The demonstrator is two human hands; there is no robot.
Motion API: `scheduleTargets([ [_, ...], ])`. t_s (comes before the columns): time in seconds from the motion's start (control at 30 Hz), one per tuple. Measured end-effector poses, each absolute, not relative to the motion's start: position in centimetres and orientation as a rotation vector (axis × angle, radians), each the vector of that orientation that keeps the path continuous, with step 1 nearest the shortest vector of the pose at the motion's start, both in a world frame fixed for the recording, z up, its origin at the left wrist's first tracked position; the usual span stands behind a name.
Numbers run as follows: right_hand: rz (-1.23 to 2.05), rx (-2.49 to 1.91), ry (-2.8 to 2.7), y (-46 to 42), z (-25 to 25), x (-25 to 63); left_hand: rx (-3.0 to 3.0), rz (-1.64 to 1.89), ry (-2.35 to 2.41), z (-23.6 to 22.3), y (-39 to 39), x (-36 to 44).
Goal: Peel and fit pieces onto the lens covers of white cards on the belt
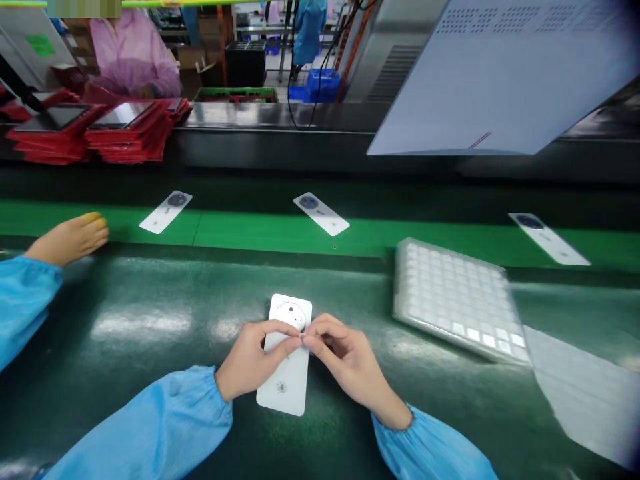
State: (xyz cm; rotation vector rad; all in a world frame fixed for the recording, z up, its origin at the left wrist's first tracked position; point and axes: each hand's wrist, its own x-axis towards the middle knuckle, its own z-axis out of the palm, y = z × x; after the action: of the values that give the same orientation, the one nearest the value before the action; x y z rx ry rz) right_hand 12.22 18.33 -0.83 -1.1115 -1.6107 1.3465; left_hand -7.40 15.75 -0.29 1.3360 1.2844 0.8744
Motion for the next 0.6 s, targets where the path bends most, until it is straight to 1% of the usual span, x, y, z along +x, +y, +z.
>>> scheduleTargets([
  [0.3, 1.396, -1.078, -1.56, 18.37, -0.85, 12.27, 1.384, 0.927, 1.289, -0.33, 15.73, -7.43],
  [0.6, 1.438, -1.088, -1.488, 18.09, -0.61, 12.07, 1.4, 0.906, 1.269, -0.2, 15.56, -7.48],
])
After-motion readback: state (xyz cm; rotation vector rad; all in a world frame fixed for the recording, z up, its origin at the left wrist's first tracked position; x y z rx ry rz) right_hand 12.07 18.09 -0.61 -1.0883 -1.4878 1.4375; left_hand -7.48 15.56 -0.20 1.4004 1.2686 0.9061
